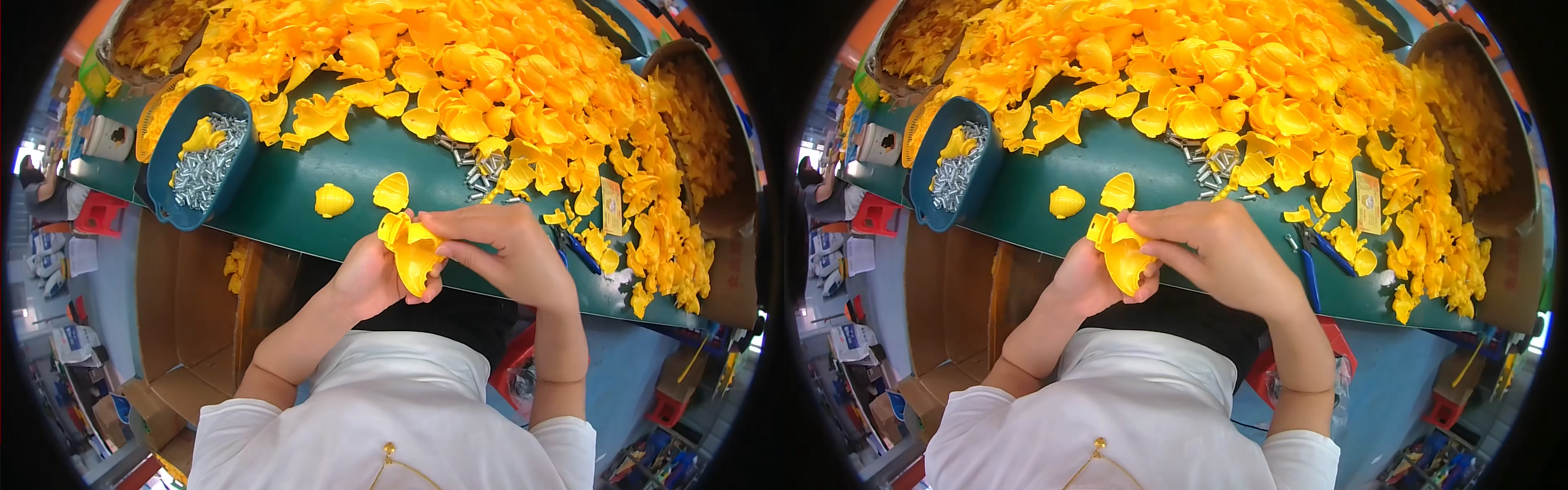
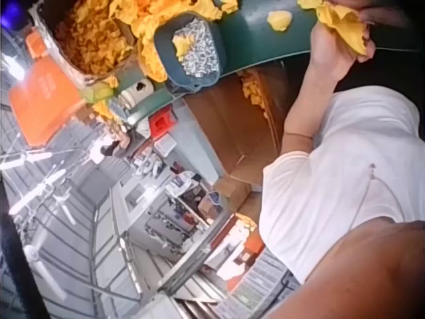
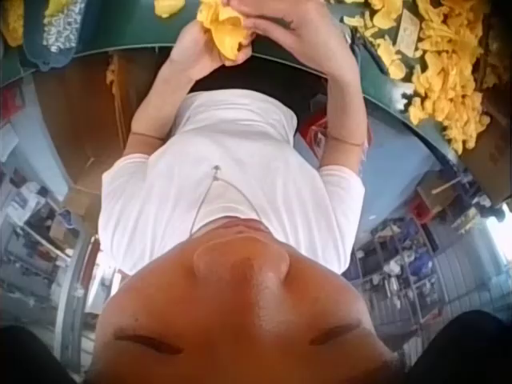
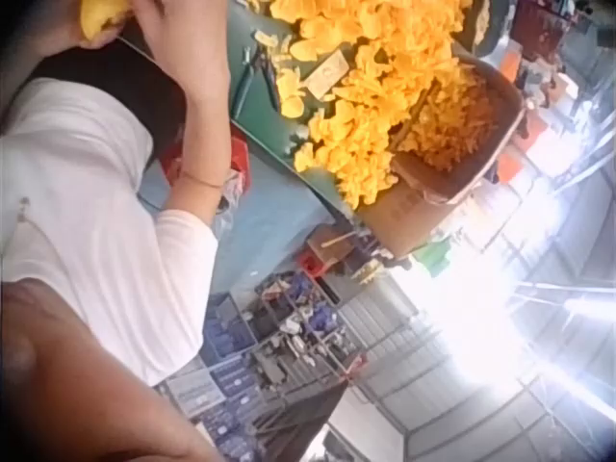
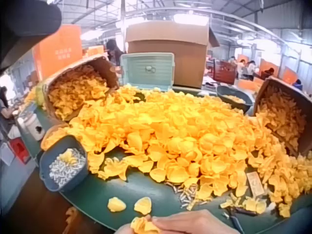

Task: Assembling small yellow plastic toy parts at a factory workbench.

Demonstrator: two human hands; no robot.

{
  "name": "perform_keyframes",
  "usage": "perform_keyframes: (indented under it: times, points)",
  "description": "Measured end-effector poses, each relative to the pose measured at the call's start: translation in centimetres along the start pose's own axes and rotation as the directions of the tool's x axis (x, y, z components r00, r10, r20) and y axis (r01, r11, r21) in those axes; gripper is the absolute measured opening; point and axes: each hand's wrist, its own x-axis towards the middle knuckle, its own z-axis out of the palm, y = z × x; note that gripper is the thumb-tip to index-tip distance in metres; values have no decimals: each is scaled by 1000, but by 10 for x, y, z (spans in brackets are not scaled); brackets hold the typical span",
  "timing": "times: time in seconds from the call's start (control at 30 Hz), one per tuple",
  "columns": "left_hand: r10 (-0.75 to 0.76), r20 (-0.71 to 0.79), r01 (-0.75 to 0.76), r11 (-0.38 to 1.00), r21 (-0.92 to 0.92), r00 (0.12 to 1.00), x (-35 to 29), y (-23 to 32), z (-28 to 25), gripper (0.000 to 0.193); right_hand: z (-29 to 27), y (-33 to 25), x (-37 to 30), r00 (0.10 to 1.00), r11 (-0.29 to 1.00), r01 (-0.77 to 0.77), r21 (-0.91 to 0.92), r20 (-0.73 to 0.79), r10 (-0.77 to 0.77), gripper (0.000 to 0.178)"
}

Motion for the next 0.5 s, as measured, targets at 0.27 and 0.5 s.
perform_keyframes:
  times: [0.27, 0.5]
  points:
    - [-143, 50, 146, 988, -55, 988, 5, 4, 9, 35, -14, 9, 5, 991, 996, 78, 38, 104, -82, 24]
    - [-117, 38, 120, 987, -107, 992, 5, -5, -8, 36, 21, 21, -24, 996, 998, 63, -2, -61, -63, 30]
